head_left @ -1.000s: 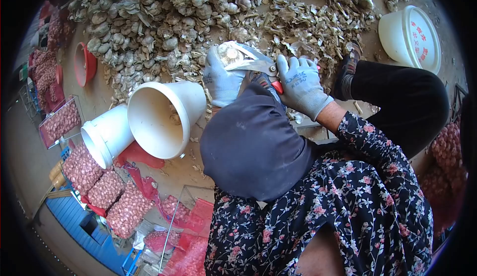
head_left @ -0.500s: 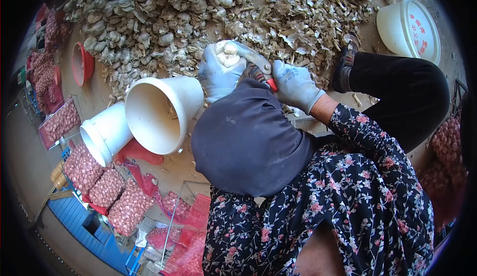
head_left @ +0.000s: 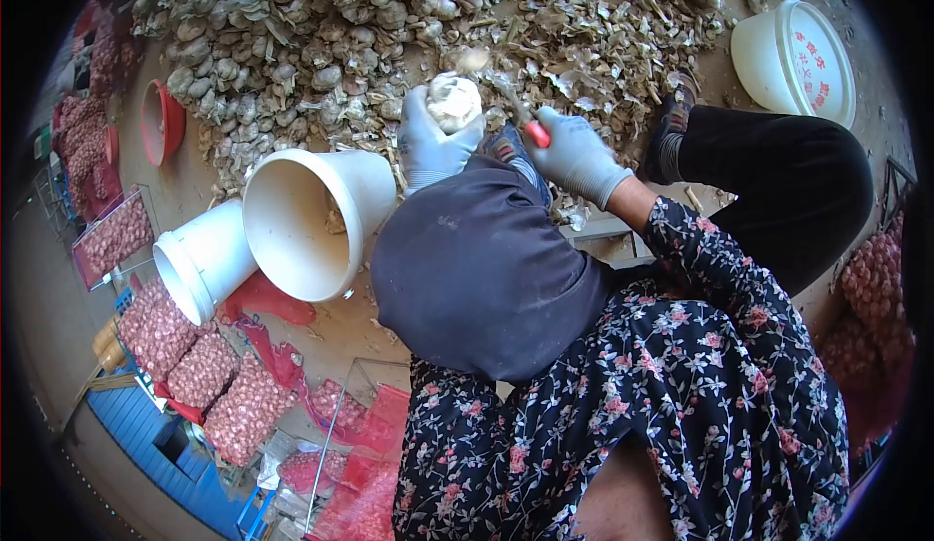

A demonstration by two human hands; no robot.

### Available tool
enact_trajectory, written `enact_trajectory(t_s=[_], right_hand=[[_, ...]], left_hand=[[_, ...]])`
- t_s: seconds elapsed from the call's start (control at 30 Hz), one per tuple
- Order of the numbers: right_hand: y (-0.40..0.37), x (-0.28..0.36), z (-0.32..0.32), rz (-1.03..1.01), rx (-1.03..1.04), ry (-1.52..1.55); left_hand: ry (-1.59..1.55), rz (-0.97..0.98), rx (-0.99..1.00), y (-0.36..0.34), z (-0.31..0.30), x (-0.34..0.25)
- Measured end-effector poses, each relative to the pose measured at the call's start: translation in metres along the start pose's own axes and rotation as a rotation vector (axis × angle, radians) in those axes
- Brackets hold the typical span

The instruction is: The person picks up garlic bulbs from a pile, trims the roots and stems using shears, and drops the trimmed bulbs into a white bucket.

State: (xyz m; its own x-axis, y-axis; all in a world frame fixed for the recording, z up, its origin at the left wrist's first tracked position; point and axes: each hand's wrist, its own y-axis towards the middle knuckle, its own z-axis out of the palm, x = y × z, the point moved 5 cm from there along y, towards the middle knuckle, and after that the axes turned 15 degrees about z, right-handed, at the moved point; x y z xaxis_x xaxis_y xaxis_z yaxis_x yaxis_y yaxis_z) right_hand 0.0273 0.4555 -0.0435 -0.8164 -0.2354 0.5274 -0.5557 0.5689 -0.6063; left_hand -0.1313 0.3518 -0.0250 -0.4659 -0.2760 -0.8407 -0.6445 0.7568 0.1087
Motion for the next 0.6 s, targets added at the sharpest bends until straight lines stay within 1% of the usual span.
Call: enact_trajectory(t_s=[0.03,0.07,0.1,0.13,0.17,0.23,0.3,0.33,0.43,0.5,0.57,0.6], right_hand=[[0.004,-0.004,0.004,0.102,0.114,0.180],[-0.001,-0.005,-0.004,0.086,0.139,0.210],[-0.006,-0.010,-0.006,0.075,0.136,0.209],[-0.012,-0.016,-0.008,0.032,0.140,0.167],[-0.015,-0.023,-0.009,-0.004,0.144,0.125],[-0.017,-0.034,-0.004,-0.016,0.154,0.086],[-0.022,-0.021,-0.009,-0.044,0.255,0.120],[-0.024,-0.015,-0.010,-0.035,0.308,0.089],[-0.028,-0.017,0.000,-0.052,0.307,0.068],[-0.032,-0.011,-0.001,-0.023,0.393,0.029],[-0.030,-0.006,0.005,-0.096,0.404,0.067],[-0.030,-0.004,0.007,-0.087,0.407,0.064]], left_hand=[[-0.206,-0.093,-0.143,-0.001,0.000,0.005],[-0.613,-0.126,-0.343,-0.004,0.006,0.025],[-0.989,-0.120,-0.335,-0.001,0.007,0.015],[-1.163,-0.125,-0.311,0.002,0.004,0.005],[-1.245,-0.135,-0.300,0.001,0.003,-0.002],[-1.307,-0.161,-0.273,-0.005,0.001,-0.010],[-1.334,-0.195,-0.253,-0.007,0.002,-0.012],[-1.346,-0.207,-0.245,-0.008,0.002,-0.013],[-1.363,-0.243,-0.231,-0.012,0.005,-0.013],[-1.370,-0.252,-0.215,-0.013,0.008,-0.015],[-1.376,-0.269,-0.201,-0.014,0.011,-0.015],[-1.379,-0.280,-0.194,-0.015,0.013,-0.016]])
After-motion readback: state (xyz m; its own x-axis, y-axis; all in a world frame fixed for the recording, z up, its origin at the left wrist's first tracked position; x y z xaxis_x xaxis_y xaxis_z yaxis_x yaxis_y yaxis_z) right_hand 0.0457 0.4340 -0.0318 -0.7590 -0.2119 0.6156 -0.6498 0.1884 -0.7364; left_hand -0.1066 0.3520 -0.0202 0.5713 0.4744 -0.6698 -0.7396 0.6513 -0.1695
